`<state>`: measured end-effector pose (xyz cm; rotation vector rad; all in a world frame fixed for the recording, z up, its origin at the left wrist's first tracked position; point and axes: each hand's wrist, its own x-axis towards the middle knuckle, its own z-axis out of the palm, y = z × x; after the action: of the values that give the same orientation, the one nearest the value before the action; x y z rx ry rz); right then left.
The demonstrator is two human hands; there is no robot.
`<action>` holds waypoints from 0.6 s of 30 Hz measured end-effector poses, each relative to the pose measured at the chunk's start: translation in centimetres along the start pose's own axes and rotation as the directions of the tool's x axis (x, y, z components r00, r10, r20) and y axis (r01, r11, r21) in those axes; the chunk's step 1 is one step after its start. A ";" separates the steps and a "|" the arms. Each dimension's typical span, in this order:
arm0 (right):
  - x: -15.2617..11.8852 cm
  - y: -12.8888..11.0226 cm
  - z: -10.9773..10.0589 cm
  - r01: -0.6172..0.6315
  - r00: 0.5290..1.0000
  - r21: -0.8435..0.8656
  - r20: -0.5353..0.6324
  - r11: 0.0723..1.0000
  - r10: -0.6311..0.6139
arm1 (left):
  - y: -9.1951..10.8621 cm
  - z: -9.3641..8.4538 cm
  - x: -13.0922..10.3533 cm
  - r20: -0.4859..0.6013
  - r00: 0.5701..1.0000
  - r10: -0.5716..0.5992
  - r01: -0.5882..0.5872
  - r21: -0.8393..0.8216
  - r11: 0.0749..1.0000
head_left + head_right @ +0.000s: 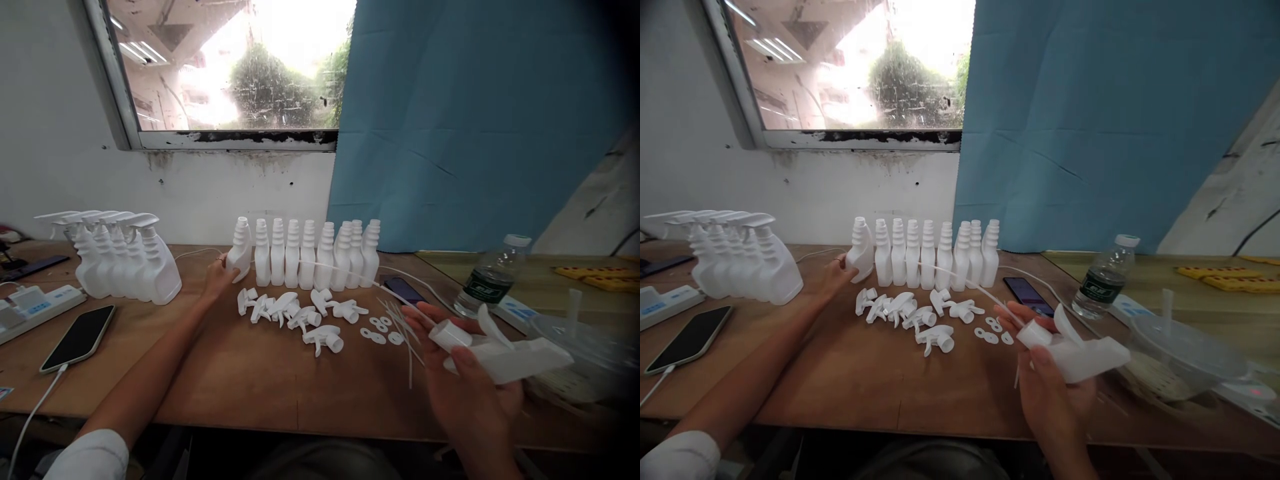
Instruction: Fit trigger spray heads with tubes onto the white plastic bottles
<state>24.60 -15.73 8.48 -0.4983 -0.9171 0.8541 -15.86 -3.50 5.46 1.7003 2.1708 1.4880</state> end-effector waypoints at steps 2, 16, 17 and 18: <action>0.2 0.1 -0.3 -0.011 1.000 0.021 0.016 1.000 0.010 | 0.5 -1.7 -0.3 -0.068 0.995 0.073 -0.070 0.056 0.996; -0.3 1.4 -0.9 -0.005 0.988 0.026 0.157 1.000 0.000 | 3.4 -3.1 -3.1 -0.147 0.820 0.553 -0.533 0.151 0.832; -0.4 1.5 -0.9 -0.007 0.986 0.017 0.169 1.000 0.004 | 3.7 -3.1 -3.2 -0.148 0.811 0.566 -0.546 0.152 0.824; -0.4 1.6 -0.9 -0.009 0.983 0.006 0.185 1.000 0.008 | 4.0 -3.3 -3.4 -0.148 0.803 0.577 -0.558 0.152 0.816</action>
<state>24.57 -15.20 6.70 -0.4216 -1.0830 0.9218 -13.19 -8.40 8.15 2.5112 1.9235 1.7337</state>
